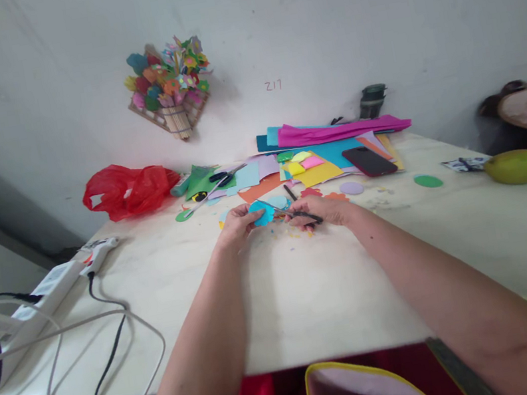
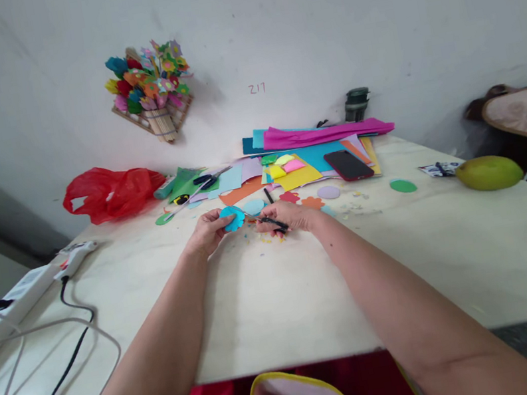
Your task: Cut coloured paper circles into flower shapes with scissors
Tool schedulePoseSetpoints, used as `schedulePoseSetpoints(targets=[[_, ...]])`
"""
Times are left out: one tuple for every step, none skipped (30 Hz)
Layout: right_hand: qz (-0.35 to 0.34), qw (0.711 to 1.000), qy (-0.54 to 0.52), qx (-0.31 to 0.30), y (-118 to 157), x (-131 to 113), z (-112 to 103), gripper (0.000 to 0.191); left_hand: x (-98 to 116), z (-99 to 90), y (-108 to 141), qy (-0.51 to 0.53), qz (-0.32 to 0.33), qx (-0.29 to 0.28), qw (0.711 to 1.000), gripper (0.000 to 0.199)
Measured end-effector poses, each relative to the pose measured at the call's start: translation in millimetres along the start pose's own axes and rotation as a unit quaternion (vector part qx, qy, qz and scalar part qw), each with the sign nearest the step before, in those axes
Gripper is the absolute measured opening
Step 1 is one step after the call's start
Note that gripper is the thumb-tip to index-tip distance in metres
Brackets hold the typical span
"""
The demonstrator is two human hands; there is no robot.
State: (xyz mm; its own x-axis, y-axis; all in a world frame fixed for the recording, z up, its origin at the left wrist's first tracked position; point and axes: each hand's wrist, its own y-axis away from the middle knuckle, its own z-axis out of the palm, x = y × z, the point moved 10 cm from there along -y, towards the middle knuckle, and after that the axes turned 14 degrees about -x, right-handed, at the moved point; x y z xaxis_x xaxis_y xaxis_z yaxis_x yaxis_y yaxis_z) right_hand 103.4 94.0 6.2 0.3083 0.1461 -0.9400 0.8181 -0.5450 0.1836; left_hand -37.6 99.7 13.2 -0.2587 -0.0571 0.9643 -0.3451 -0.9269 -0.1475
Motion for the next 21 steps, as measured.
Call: schedulePoseSetpoints(targets=[[0.001, 1.000, 0.001, -0.001, -0.1, 0.0, 0.4, 0.033, 0.1, 0.7, 0.2, 0.000, -0.002, -0.002, 1.000, 0.028], [0.003, 1.000, 0.001, -0.002, -0.2, 0.0, 0.8, 0.033, 0.2, 1.1, 0.4, 0.000, -0.003, -0.003, 1.000, 0.028], [0.004, 1.000, 0.002, -0.002, -0.2, -0.1, 1.1, 0.033, 0.4, 1.4, 0.6, 0.000, -0.005, -0.003, 1.000, 0.028], [0.004, 1.000, 0.002, -0.002, -0.1, -0.4, 1.2, 0.033, 0.5, 1.6, 0.7, 0.000, -0.005, -0.003, 1.000, 0.029], [0.002, 1.000, 0.002, 0.000, 0.0, -0.9, 1.1, 0.033, 0.7, 1.6, 0.9, 0.000, -0.006, -0.003, 1.000, 0.029], [-0.001, 1.000, 0.001, 0.001, 0.0, -1.4, 0.8, 0.033, 0.9, 1.5, 1.0, 0.000, -0.005, -0.002, 1.000, 0.029], [-0.004, 1.000, 0.001, 0.003, 0.0, -1.6, 0.5, 0.033, 1.1, 1.6, 1.1, 0.001, -0.004, -0.002, 1.000, 0.028], [-0.005, 1.000, 0.000, 0.003, -0.2, -1.5, 0.3, 0.033, 1.2, 1.7, 1.0, 0.001, -0.003, -0.002, 1.000, 0.028], [-0.006, 1.000, -0.001, 0.002, -0.4, -1.1, 0.1, 0.033, 1.2, 1.8, 1.0, 0.002, -0.003, -0.003, 1.000, 0.028], [-0.005, 1.000, -0.002, 0.001, -0.7, -0.4, 0.1, 0.033, 1.1, 1.9, 0.9, 0.002, -0.002, -0.004, 1.000, 0.028], [-0.003, 1.000, -0.002, 0.001, -0.8, 0.2, -0.1, 0.033, 1.1, 2.0, 0.8, 0.002, -0.002, -0.005, 1.000, 0.028], [-0.002, 1.000, -0.002, 0.001, -1.0, 0.5, -0.1, 0.032, 1.1, 2.2, 0.6, 0.002, -0.002, -0.006, 1.000, 0.028], [-0.001, 1.000, -0.001, 0.002, -1.0, 0.7, -0.2, 0.032, 1.0, 2.3, 0.6, 0.002, -0.002, -0.007, 1.000, 0.028], [0.000, 1.000, -0.001, 0.002, -1.1, 0.7, -0.1, 0.031, 1.1, 2.3, 0.6, 0.001, -0.002, -0.007, 1.000, 0.028], [0.001, 1.000, 0.000, 0.003, -1.1, 0.7, 0.1, 0.031, 1.2, 2.3, 0.6, 0.001, -0.001, -0.008, 1.000, 0.027], [0.002, 1.000, 0.001, 0.002, -1.1, 0.6, 0.4, 0.030, 1.4, 2.4, 0.6, 0.000, -0.001, -0.008, 1.000, 0.027], [0.002, 1.000, 0.002, 0.000, -1.2, 0.5, 0.8, 0.030, 1.6, 2.5, 0.7, 0.000, 0.000, -0.008, 1.000, 0.027], [0.001, 1.000, 0.002, -0.002, -1.4, 0.4, 1.2, 0.030, 1.8, 2.7, 0.7, -0.001, 0.000, -0.009, 1.000, 0.027], [-0.001, 1.000, 0.002, -0.004, -1.5, 0.3, 1.3, 0.030, 2.0, 2.7, 0.8, -0.001, 0.000, -0.009, 1.000, 0.027], [-0.002, 1.000, 0.003, -0.005, -1.6, 0.2, 1.2, 0.030, 1.9, 2.8, 0.8, -0.002, -0.001, -0.009, 1.000, 0.027], [-0.002, 1.000, 0.004, -0.004, -1.6, 0.2, 0.9, 0.031, 1.8, 2.7, 0.9, -0.003, -0.002, -0.009, 1.000, 0.027]])
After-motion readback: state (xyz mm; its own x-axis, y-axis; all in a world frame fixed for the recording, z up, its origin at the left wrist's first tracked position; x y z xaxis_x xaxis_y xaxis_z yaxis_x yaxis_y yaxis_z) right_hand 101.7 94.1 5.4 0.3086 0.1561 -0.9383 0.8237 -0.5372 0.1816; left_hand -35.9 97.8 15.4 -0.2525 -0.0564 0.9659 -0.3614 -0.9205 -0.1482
